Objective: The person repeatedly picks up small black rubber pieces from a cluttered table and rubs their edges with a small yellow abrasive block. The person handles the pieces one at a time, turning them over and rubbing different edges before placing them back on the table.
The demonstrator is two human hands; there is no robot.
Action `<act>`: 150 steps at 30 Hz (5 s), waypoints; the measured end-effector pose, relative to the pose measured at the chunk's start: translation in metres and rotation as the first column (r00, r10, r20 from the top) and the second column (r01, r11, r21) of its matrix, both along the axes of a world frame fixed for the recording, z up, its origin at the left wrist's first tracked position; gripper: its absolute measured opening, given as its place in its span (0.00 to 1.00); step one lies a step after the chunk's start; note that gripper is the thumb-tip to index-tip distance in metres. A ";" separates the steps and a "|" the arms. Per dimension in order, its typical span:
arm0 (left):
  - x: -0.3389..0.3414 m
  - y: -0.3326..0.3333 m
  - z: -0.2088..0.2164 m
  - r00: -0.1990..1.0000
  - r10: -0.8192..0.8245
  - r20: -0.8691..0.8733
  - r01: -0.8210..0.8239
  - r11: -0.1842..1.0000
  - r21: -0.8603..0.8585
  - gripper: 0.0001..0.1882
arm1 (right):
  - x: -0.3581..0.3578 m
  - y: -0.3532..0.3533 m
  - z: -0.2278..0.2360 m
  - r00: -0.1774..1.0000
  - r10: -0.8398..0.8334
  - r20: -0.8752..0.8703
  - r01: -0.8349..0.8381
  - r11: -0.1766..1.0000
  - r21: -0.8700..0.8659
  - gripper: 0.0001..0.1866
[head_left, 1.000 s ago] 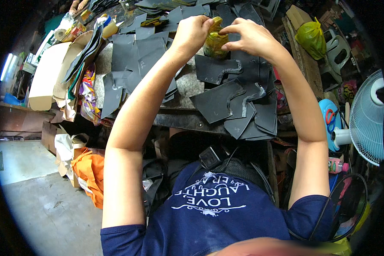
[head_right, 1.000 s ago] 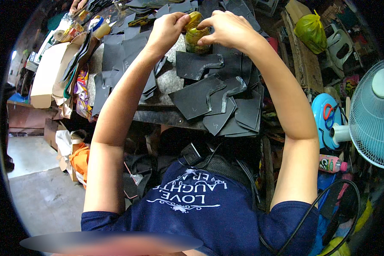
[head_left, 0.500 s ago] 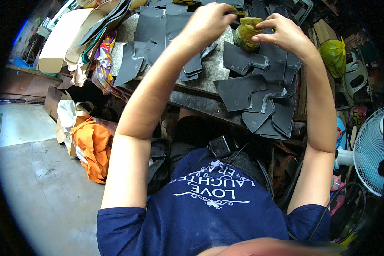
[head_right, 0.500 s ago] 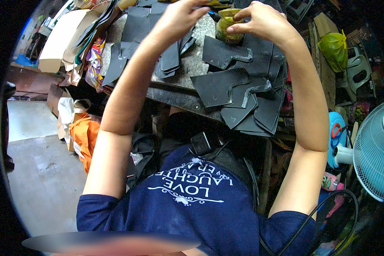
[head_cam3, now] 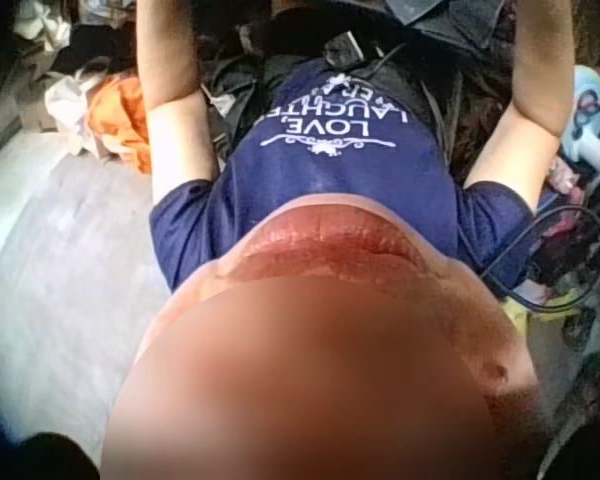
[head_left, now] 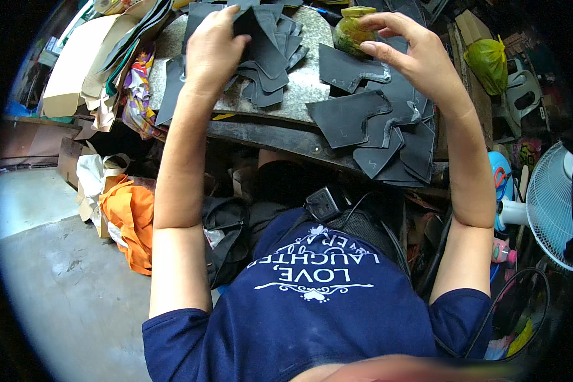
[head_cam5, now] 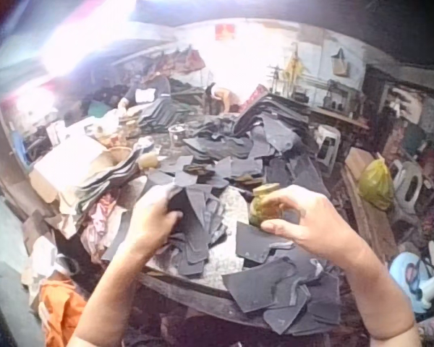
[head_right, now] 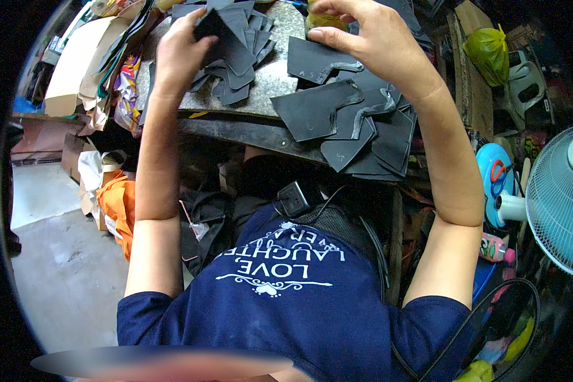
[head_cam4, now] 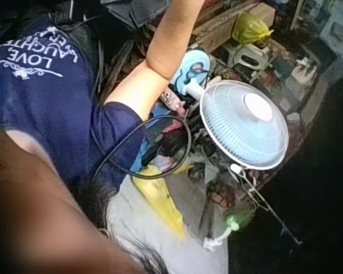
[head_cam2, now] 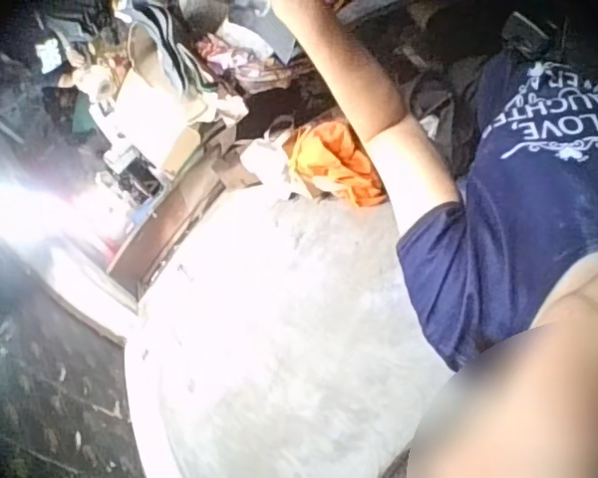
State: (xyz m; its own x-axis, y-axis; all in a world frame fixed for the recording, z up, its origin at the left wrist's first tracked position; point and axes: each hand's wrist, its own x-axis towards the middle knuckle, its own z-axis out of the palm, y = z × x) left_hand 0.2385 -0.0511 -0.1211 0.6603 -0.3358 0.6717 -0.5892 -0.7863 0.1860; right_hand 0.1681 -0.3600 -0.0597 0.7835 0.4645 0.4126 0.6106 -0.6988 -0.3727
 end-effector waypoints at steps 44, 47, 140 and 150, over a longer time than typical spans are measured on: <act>-0.098 -0.053 0.012 0.144 -0.870 -0.472 -0.199 0.442 -0.875 0.13 | -0.076 0.006 -0.044 0.808 0.342 -0.479 0.038 0.782 0.623 0.16; -0.098 -0.055 0.012 0.207 -0.846 -0.492 -0.160 0.467 -0.870 0.13 | -0.080 0.004 -0.041 0.854 0.337 -0.396 -0.030 0.792 0.609 0.17; -0.075 -0.038 0.041 0.332 -0.766 -0.551 0.045 0.596 -0.802 0.16 | -0.042 0.007 -0.010 0.955 0.034 0.294 -0.047 0.998 0.038 0.24; -0.077 -0.048 0.035 0.345 -0.808 -0.478 0.087 0.535 -0.840 0.16 | -0.043 0.010 -0.020 0.985 0.123 0.124 -0.135 0.986 0.094 0.23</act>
